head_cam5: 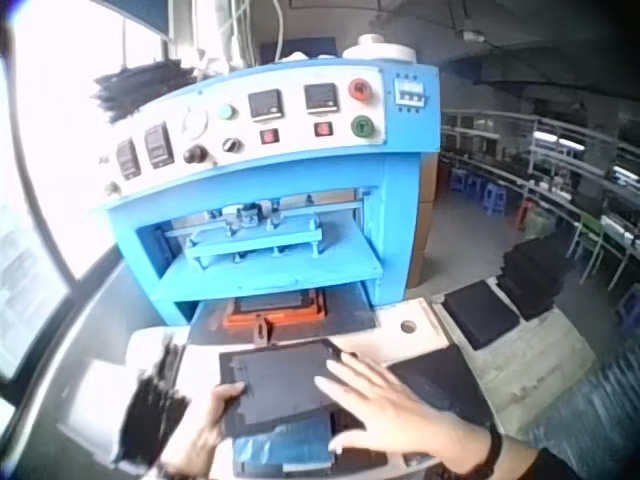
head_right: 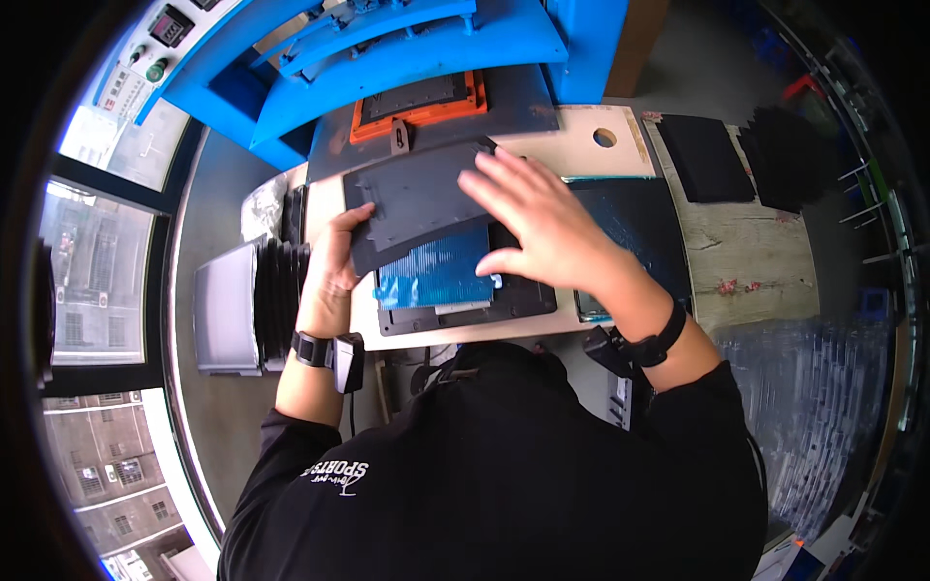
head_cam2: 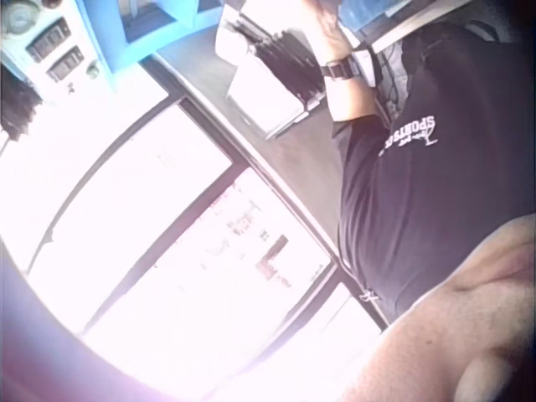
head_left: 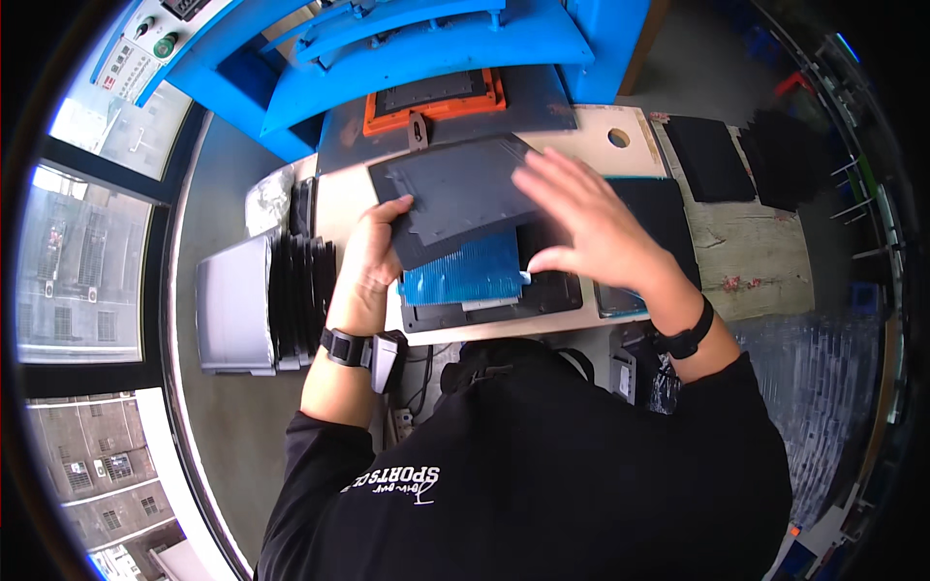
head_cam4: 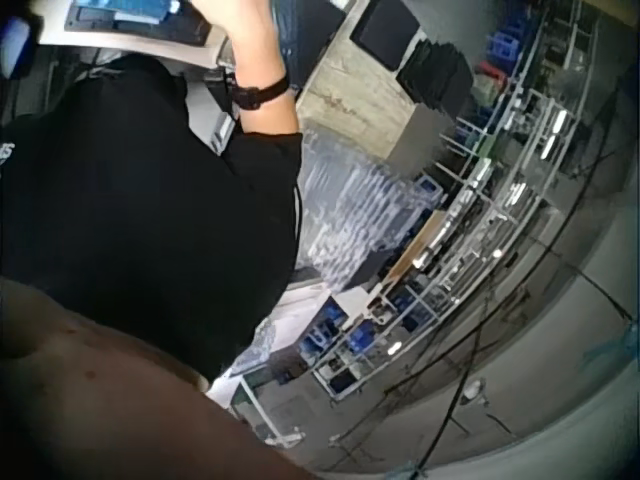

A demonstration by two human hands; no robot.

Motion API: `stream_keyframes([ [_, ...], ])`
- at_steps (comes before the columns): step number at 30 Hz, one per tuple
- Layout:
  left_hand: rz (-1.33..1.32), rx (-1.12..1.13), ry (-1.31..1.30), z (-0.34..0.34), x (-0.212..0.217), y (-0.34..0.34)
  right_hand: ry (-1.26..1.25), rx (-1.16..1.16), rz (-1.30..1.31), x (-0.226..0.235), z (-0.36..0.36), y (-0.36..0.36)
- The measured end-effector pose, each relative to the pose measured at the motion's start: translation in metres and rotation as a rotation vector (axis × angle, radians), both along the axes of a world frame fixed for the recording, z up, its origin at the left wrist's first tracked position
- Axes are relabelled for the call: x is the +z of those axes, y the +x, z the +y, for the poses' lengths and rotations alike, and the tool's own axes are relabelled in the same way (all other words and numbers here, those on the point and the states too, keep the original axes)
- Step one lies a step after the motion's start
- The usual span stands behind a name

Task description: Assembling plastic and electronics components using a heat press machine.

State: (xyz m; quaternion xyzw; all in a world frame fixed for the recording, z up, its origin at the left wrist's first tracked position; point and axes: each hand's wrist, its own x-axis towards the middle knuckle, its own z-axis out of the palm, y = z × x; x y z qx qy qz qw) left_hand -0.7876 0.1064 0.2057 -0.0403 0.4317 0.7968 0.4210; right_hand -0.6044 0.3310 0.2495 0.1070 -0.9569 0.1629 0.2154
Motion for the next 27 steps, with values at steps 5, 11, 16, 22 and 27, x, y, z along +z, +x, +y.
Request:
stream_keyframes([
  [5,0.123,-0.565,0.279,0.044,-0.001,-0.040,-0.155,-0.245,0.030,-0.018,0.038,-0.013],
  [11,1.605,-0.295,-1.530,0.067,-0.075,-0.233,-0.317,-0.703,0.188,-0.013,0.048,0.056],
  [16,1.512,-0.266,-1.290,0.121,-0.078,-0.305,-0.112,-0.964,0.062,-0.026,0.029,0.117],
  [22,1.657,-0.300,-1.218,0.117,-0.087,-0.359,-0.053,-1.179,0.109,-0.032,-0.003,0.147],
  [27,1.880,-0.255,-1.175,0.095,-0.111,-0.363,-0.414,-1.189,0.116,-0.030,0.003,0.145],
])
